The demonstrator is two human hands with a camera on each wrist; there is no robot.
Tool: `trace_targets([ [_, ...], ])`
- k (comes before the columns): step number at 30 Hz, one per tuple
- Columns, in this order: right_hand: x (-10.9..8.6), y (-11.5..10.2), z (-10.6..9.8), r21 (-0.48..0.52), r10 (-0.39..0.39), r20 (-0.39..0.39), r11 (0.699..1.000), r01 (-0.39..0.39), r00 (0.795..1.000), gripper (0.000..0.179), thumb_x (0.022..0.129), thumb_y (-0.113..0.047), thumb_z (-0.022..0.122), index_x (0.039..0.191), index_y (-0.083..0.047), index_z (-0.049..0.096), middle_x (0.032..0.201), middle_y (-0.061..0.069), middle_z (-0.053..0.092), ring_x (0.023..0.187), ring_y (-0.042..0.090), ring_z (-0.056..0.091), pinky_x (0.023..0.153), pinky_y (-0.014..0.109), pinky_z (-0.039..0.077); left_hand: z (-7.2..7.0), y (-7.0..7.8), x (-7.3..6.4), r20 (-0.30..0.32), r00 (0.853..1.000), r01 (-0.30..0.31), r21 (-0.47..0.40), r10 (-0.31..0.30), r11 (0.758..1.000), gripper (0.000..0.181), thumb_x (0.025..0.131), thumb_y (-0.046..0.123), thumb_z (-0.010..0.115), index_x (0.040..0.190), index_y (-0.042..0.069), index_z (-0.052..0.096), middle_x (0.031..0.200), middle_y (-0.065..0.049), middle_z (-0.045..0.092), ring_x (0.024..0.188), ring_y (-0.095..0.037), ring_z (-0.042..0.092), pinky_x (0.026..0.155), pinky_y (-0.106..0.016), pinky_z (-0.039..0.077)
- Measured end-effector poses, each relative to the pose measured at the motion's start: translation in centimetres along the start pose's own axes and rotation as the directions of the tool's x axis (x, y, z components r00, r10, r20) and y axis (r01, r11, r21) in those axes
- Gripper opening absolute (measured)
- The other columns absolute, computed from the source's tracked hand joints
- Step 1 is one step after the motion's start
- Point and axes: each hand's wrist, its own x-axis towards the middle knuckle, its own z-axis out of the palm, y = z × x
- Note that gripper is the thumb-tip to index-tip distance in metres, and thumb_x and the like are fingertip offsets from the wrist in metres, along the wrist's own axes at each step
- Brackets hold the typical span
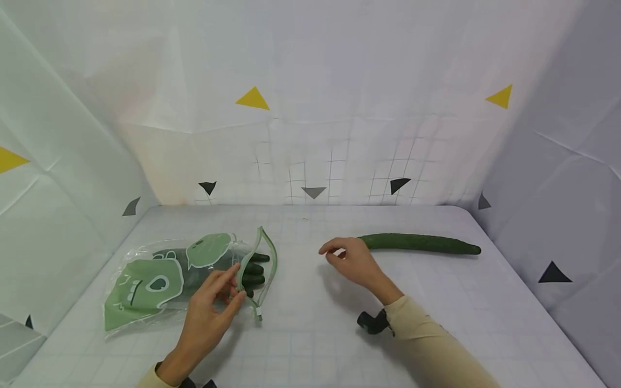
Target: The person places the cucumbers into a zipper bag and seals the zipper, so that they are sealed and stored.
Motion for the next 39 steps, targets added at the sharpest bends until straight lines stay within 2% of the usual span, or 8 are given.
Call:
trace_targets([
  [12, -4.1, 5.3, -8.6, -0.246, 0.088, -0.257, 0.957, -0.153, 0.962, 0.020, 0.098, -0.002, 0.069, 0.117, -0.001, 0.076, 0.111, 0.020, 0.073, 0.091, 0.041, 0.071, 0.072, 0.054, 0.059, 0.1, 0.1, 0.0, 0.010, 1.000, 0.011, -0.001, -0.011, 1.000, 0.059, 0.084, -0.008, 0.082, 0.140, 0.000, 0.064, 0.101, 0.000, 0.058, 0.083, -0.010, 0.060, 0.065, -0.029, 0.055],
  [22, -5.2, 7.2, -12.9, -0.329, 0.181, -0.356, 0.894, -0.304, 0.917, 0.026, 0.101, -0.008, 0.063, 0.123, 0.000, 0.073, 0.115, 0.029, 0.069, 0.096, 0.051, 0.069, 0.069, 0.057, 0.058, 0.0, 0.1, 0.0, 0.018, 1.000, 0.010, 0.003, -0.010, 1.000, 0.059, 0.085, -0.008, 0.082, 0.140, -0.001, 0.063, 0.102, 0.000, 0.058, 0.084, -0.010, 0.060, 0.065, -0.029, 0.055],
  [28, -6.1, 8.5, -14.3, -0.357, 0.276, -0.357, 0.843, -0.403, 0.892, 0.031, 0.102, -0.014, 0.060, 0.127, 0.000, 0.070, 0.123, 0.032, 0.064, 0.102, 0.051, 0.067, 0.063, 0.050, 0.056, 0.0, 0.0, 0.0, 0.024, 1.000, 0.013, 0.002, -0.013, 1.000, 0.058, 0.086, -0.006, 0.082, 0.140, 0.000, 0.063, 0.103, 0.001, 0.057, 0.084, -0.010, 0.060, 0.066, -0.029, 0.056],
  [30, -6.4, 9.2, -14.9, -0.377, 0.288, -0.352, 0.827, -0.417, 0.891, 0.033, 0.102, -0.015, 0.059, 0.128, 0.002, 0.069, 0.125, 0.035, 0.061, 0.100, 0.050, 0.067, 0.058, 0.043, 0.053, 0.0, 0.0, 0.0, 0.026, 1.000, 0.015, 0.005, -0.015, 1.000, 0.058, 0.086, -0.006, 0.082, 0.140, -0.001, 0.063, 0.103, 0.002, 0.057, 0.084, -0.009, 0.060, 0.066, -0.029, 0.056],
  [32, -6.9, 9.9, -15.5, -0.391, 0.292, -0.350, 0.818, -0.422, 0.890, 0.035, 0.101, -0.014, 0.057, 0.129, 0.004, 0.067, 0.125, 0.038, 0.059, 0.081, 0.045, 0.067, 0.052, 0.038, 0.048, 0.0, 0.0, 0.0, 0.030, 0.999, 0.016, 0.008, -0.017, 1.000, 0.057, 0.087, -0.005, 0.081, 0.141, -0.001, 0.063, 0.103, 0.002, 0.057, 0.083, -0.009, 0.060, 0.065, -0.029, 0.055],
  [35, -7.8, 10.8, -16.5, -0.415, 0.314, -0.337, 0.797, -0.440, 0.887, 0.038, 0.100, -0.013, 0.054, 0.132, 0.005, 0.064, 0.084, 0.028, 0.063, 0.051, 0.029, 0.051, 0.043, 0.033, 0.037, -0.1, 0.0, 0.0, 0.036, 0.999, 0.015, 0.012, -0.015, 1.000, 0.057, 0.087, -0.005, 0.081, 0.141, -0.002, 0.062, 0.103, 0.002, 0.057, 0.083, -0.009, 0.060, 0.065, -0.028, 0.055],
  [37, -8.3, 11.4, -17.1, -0.429, 0.329, -0.315, 0.787, -0.443, 0.890, 0.040, 0.099, -0.011, 0.052, 0.134, 0.006, 0.061, 0.061, 0.013, 0.051, 0.045, 0.018, 0.035, 0.041, 0.032, 0.032, -0.1, -0.1, -0.1, 0.036, 0.999, 0.014, 0.012, -0.015, 1.000, 0.058, 0.087, -0.006, 0.081, 0.141, -0.002, 0.062, 0.103, 0.001, 0.057, 0.083, -0.009, 0.059, 0.065, -0.028, 0.055],
  [39, -8.4, 12.1, -17.6, -0.451, 0.338, -0.274, 0.782, -0.431, 0.900, 0.043, 0.097, -0.008, 0.052, 0.136, 0.006, 0.059, 0.057, 0.009, 0.049, 0.044, 0.015, 0.031, 0.041, 0.032, 0.031, -0.1, -0.1, -0.1, 0.034, 0.999, 0.013, 0.013, -0.014, 1.000, 0.059, 0.086, -0.007, 0.081, 0.141, -0.002, 0.062, 0.103, 0.001, 0.057, 0.083, -0.009, 0.059, 0.065, -0.028, 0.055],
])
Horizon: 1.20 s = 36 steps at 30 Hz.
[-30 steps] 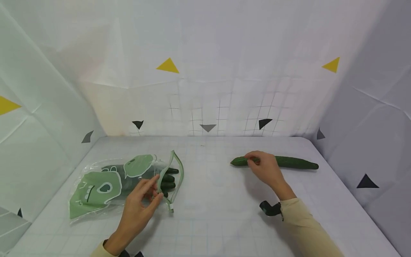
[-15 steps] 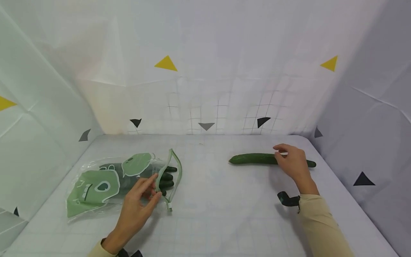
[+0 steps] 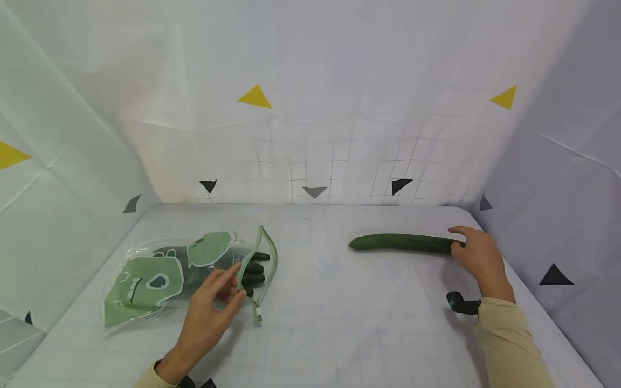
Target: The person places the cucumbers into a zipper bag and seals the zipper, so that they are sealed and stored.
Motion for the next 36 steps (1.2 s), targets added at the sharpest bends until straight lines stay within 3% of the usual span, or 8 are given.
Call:
trace_targets([
  [2, 0.2, 0.8, 0.1, -0.020, -0.026, 0.045, 0.999, 0.026, 0.999, 0.045, 0.094, -0.006, 0.053, 0.137, 0.008, 0.058, 0.076, 0.023, 0.063, 0.047, 0.017, 0.033, 0.044, 0.034, 0.033, 0.0, 0.0, 0.0, 0.000, 1.000, -0.002, 0.001, 0.002, 1.000, 0.059, 0.086, -0.007, 0.081, 0.141, -0.002, 0.062, 0.103, 0.001, 0.057, 0.083, -0.009, 0.059, 0.065, -0.029, 0.055],
  [3, 0.3, 1.1, 0.2, -0.033, -0.042, 0.072, 0.998, 0.045, 0.997, 0.046, 0.093, -0.005, 0.055, 0.137, 0.009, 0.057, 0.093, 0.032, 0.066, 0.051, 0.025, 0.043, 0.048, 0.039, 0.040, 0.0, 0.0, 0.0, -0.001, 1.000, -0.002, 0.001, 0.002, 1.000, 0.059, 0.086, -0.007, 0.081, 0.141, -0.001, 0.062, 0.103, 0.002, 0.057, 0.083, -0.009, 0.059, 0.065, -0.029, 0.055],
  [6, 0.6, 2.0, 0.5, -0.048, -0.069, 0.167, 0.996, 0.078, 0.984, 0.050, 0.092, -0.006, 0.060, 0.139, 0.011, 0.053, 0.134, 0.045, 0.049, 0.086, 0.052, 0.059, 0.073, 0.061, 0.051, 0.0, 0.0, 0.0, 0.000, 1.000, 0.000, -0.002, 0.000, 1.000, 0.058, 0.086, -0.007, 0.081, 0.141, -0.001, 0.062, 0.103, 0.001, 0.057, 0.083, -0.009, 0.059, 0.065, -0.029, 0.055],
  [9, 0.8, 2.6, 0.8, -0.054, -0.087, 0.216, 0.993, 0.101, 0.972, 0.054, 0.093, -0.009, 0.067, 0.140, 0.011, 0.049, 0.138, 0.045, 0.046, 0.123, 0.066, 0.043, 0.094, 0.076, 0.038, 0.0, 0.1, 0.0, -0.003, 1.000, 0.002, -0.002, -0.002, 1.000, 0.058, 0.086, -0.007, 0.081, 0.140, -0.001, 0.063, 0.103, 0.001, 0.057, 0.083, -0.009, 0.060, 0.065, -0.029, 0.055],
  [14, 0.7, 3.3, 1.5, -0.054, -0.100, 0.184, 0.992, 0.111, 0.978, 0.056, 0.095, -0.014, 0.071, 0.139, 0.009, 0.045, 0.134, 0.046, 0.048, 0.117, 0.066, 0.047, 0.087, 0.075, 0.042, 0.0, 0.1, 0.0, -0.005, 1.000, 0.000, 0.006, 0.000, 1.000, 0.057, 0.086, -0.007, 0.082, 0.140, 0.000, 0.063, 0.102, 0.002, 0.057, 0.083, -0.009, 0.059, 0.065, -0.029, 0.055],
  [23, 0.8, 4.0, 2.5, -0.092, -0.107, 0.156, 0.988, 0.122, 0.982, 0.058, 0.099, -0.023, 0.072, 0.142, 0.005, 0.046, 0.132, 0.045, 0.043, 0.120, 0.066, 0.042, 0.089, 0.078, 0.037, 0.0, 0.1, 0.1, -0.009, 1.000, -0.001, 0.009, 0.001, 1.000, 0.058, 0.085, -0.007, 0.082, 0.140, -0.001, 0.063, 0.102, 0.002, 0.057, 0.083, -0.009, 0.059, 0.065, -0.029, 0.055],
  [29, 0.8, 4.1, 2.5, -0.093, -0.105, 0.147, 0.988, 0.120, 0.984, 0.055, 0.099, -0.020, 0.072, 0.142, 0.005, 0.048, 0.135, 0.045, 0.043, 0.122, 0.066, 0.041, 0.091, 0.079, 0.035, 0.0, 0.2, 0.2, -0.010, 1.000, -0.004, 0.007, 0.004, 1.000, 0.058, 0.085, -0.008, 0.082, 0.140, -0.001, 0.063, 0.102, 0.001, 0.058, 0.083, -0.009, 0.060, 0.065, -0.029, 0.055],
  [36, 0.7, 3.9, 2.5, -0.057, -0.156, 0.145, 0.985, 0.166, 0.977, 0.054, 0.096, -0.009, 0.073, 0.141, 0.008, 0.050, 0.137, 0.041, 0.047, 0.124, 0.064, 0.042, 0.098, 0.075, 0.036, 0.1, 0.1, 0.1, -0.010, 1.000, 0.004, 0.005, -0.004, 1.000, 0.059, 0.085, -0.008, 0.081, 0.140, 0.000, 0.063, 0.102, 0.002, 0.057, 0.083, -0.009, 0.060, 0.066, -0.028, 0.055],
])
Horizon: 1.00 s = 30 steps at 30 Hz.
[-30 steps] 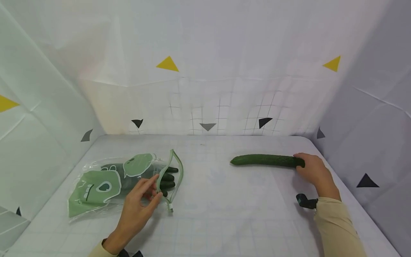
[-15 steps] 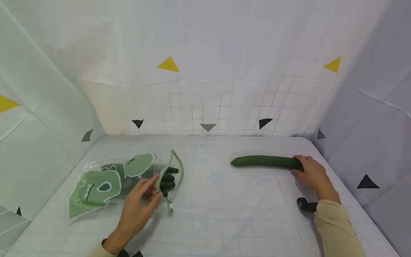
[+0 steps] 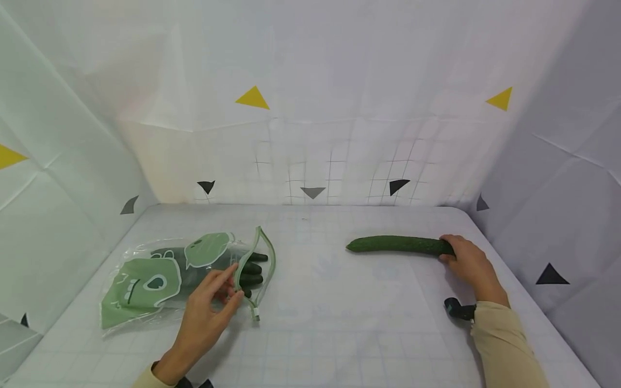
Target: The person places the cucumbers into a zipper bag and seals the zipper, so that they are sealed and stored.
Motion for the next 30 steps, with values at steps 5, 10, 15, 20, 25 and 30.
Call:
trace_targets([
  [5, -0.1, -0.3, 0.0, -0.046, -0.023, 0.019, 0.999, 0.024, 1.000, 0.055, 0.095, -0.008, 0.074, 0.143, 0.006, 0.052, 0.134, 0.036, 0.052, 0.121, 0.060, 0.047, 0.093, 0.074, 0.041, 0.0, -0.1, -0.2, 0.000, 1.000, 0.006, -0.003, -0.006, 1.000, 0.058, 0.086, -0.007, 0.081, 0.141, 0.001, 0.063, 0.103, 0.002, 0.057, 0.083, -0.009, 0.060, 0.066, -0.028, 0.054],
  [10, -0.3, -0.6, -0.1, -0.047, -0.012, 0.022, 0.999, 0.013, 1.000, 0.055, 0.095, -0.012, 0.076, 0.143, 0.004, 0.054, 0.134, 0.032, 0.054, 0.122, 0.057, 0.049, 0.090, 0.074, 0.043, 0.0, -0.1, -0.2, 0.002, 1.000, 0.007, -0.009, -0.007, 1.000, 0.057, 0.087, -0.006, 0.081, 0.141, 0.001, 0.063, 0.103, 0.002, 0.057, 0.083, -0.009, 0.059, 0.066, -0.028, 0.055],
  [15, -0.3, -1.3, -0.2, -0.055, -0.036, 0.009, 0.998, 0.037, 0.999, 0.054, 0.094, -0.014, 0.077, 0.141, 0.004, 0.056, 0.133, 0.030, 0.057, 0.120, 0.056, 0.053, 0.087, 0.072, 0.046, -0.1, 0.0, 0.0, -0.001, 1.000, 0.003, -0.009, -0.003, 1.000, 0.057, 0.087, -0.006, 0.081, 0.141, 0.000, 0.063, 0.102, 0.001, 0.057, 0.083, -0.009, 0.059, 0.066, -0.028, 0.055],
  [20, -0.1, -2.2, 0.0, -0.061, -0.049, 0.025, 0.997, 0.050, 0.998, 0.053, 0.095, -0.013, 0.075, 0.141, 0.005, 0.056, 0.132, 0.030, 0.058, 0.118, 0.055, 0.054, 0.085, 0.070, 0.048, -0.1, 0.0, 0.0, -0.005, 1.000, -0.002, -0.008, 0.002, 1.000, 0.057, 0.086, -0.007, 0.081, 0.140, 0.000, 0.063, 0.101, 0.001, 0.058, 0.083, -0.009, 0.060, 0.065, -0.029, 0.055],
  [25, 0.1, -3.0, 0.2, -0.048, -0.044, 0.033, 0.998, 0.046, 0.998, 0.053, 0.096, -0.015, 0.074, 0.142, 0.004, 0.055, 0.132, 0.030, 0.058, 0.119, 0.055, 0.054, 0.085, 0.071, 0.047, -0.1, -0.1, 0.0, -0.003, 1.000, -0.003, -0.012, 0.003, 1.000, 0.058, 0.086, -0.007, 0.081, 0.141, 0.000, 0.063, 0.102, 0.002, 0.057, 0.083, -0.009, 0.060, 0.065, -0.028, 0.055],
  [30, 0.1, -3.7, 0.3, -0.033, -0.053, 0.025, 0.998, 0.054, 0.998, 0.052, 0.097, -0.014, 0.074, 0.142, 0.004, 0.055, 0.131, 0.029, 0.059, 0.118, 0.054, 0.055, 0.085, 0.071, 0.047, -0.1, -0.1, 0.0, -0.002, 1.000, -0.006, -0.015, 0.006, 1.000, 0.058, 0.086, -0.008, 0.081, 0.141, 0.000, 0.063, 0.102, 0.002, 0.057, 0.083, -0.009, 0.059, 0.065, -0.029, 0.055],
])
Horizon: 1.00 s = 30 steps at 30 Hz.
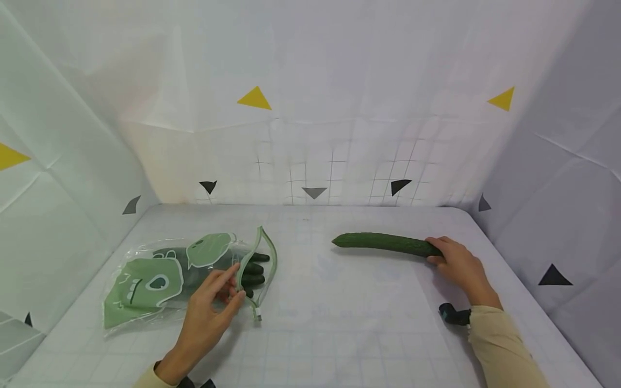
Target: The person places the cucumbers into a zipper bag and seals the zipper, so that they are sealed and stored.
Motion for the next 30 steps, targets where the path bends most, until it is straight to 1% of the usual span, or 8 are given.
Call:
trace_targets([
  [5, 0.1, -0.6, 0.0, 0.002, -0.005, -0.007, 1.000, 0.005, 1.000, 0.051, 0.097, -0.013, 0.073, 0.142, 0.004, 0.056, 0.131, 0.029, 0.059, 0.117, 0.054, 0.056, 0.084, 0.070, 0.048, -0.1, 0.1, 0.1, -0.001, 1.000, -0.008, 0.004, 0.008, 1.000, 0.058, 0.085, -0.008, 0.081, 0.140, -0.001, 0.063, 0.102, 0.001, 0.057, 0.083, -0.010, 0.060, 0.064, -0.029, 0.055],
  [13, 0.1, -1.0, 0.4, -0.004, -0.045, -0.025, 0.999, 0.045, 0.999, 0.051, 0.094, -0.011, 0.076, 0.139, 0.005, 0.058, 0.128, 0.028, 0.062, 0.116, 0.052, 0.058, 0.085, 0.068, 0.049, 0.0, 0.1, 0.0, -0.004, 1.000, 0.000, 0.018, 0.000, 1.000, 0.058, 0.085, -0.007, 0.082, 0.140, -0.001, 0.063, 0.102, 0.001, 0.058, 0.083, -0.009, 0.060, 0.065, -0.028, 0.055],
  [19, 0.2, -1.4, 0.4, -0.002, -0.042, -0.014, 0.999, 0.042, 0.999, 0.052, 0.094, -0.011, 0.077, 0.139, 0.005, 0.058, 0.129, 0.029, 0.061, 0.117, 0.053, 0.057, 0.086, 0.068, 0.049, 0.0, 0.0, 0.0, -0.004, 1.000, -0.001, 0.018, 0.001, 1.000, 0.057, 0.086, -0.006, 0.082, 0.139, -0.002, 0.063, 0.102, 0.000, 0.058, 0.082, -0.010, 0.061, 0.065, -0.027, 0.055],
  [24, 0.3, -1.8, 0.6, -0.002, -0.048, -0.021, 0.999, 0.048, 0.999, 0.051, 0.094, -0.011, 0.077, 0.139, 0.005, 0.059, 0.129, 0.028, 0.061, 0.117, 0.052, 0.058, 0.085, 0.068, 0.049, 0.0, 0.0, 0.0, -0.003, 1.000, -0.001, 0.018, 0.001, 1.000, 0.056, 0.086, -0.006, 0.082, 0.139, -0.002, 0.063, 0.103, 0.000, 0.058, 0.083, -0.011, 0.061, 0.066, -0.027, 0.055],
  [30, 0.4, -2.3, 0.8, -0.009, -0.035, -0.017, 0.999, 0.035, 0.999, 0.051, 0.095, -0.011, 0.076, 0.141, 0.004, 0.058, 0.130, 0.027, 0.061, 0.117, 0.051, 0.059, 0.086, 0.068, 0.050, -0.1, 0.0, 0.0, -0.001, 1.000, 0.003, 0.014, -0.003, 1.000, 0.057, 0.086, -0.005, 0.081, 0.140, -0.001, 0.063, 0.103, 0.001, 0.058, 0.083, -0.011, 0.061, 0.066, -0.028, 0.055],
])
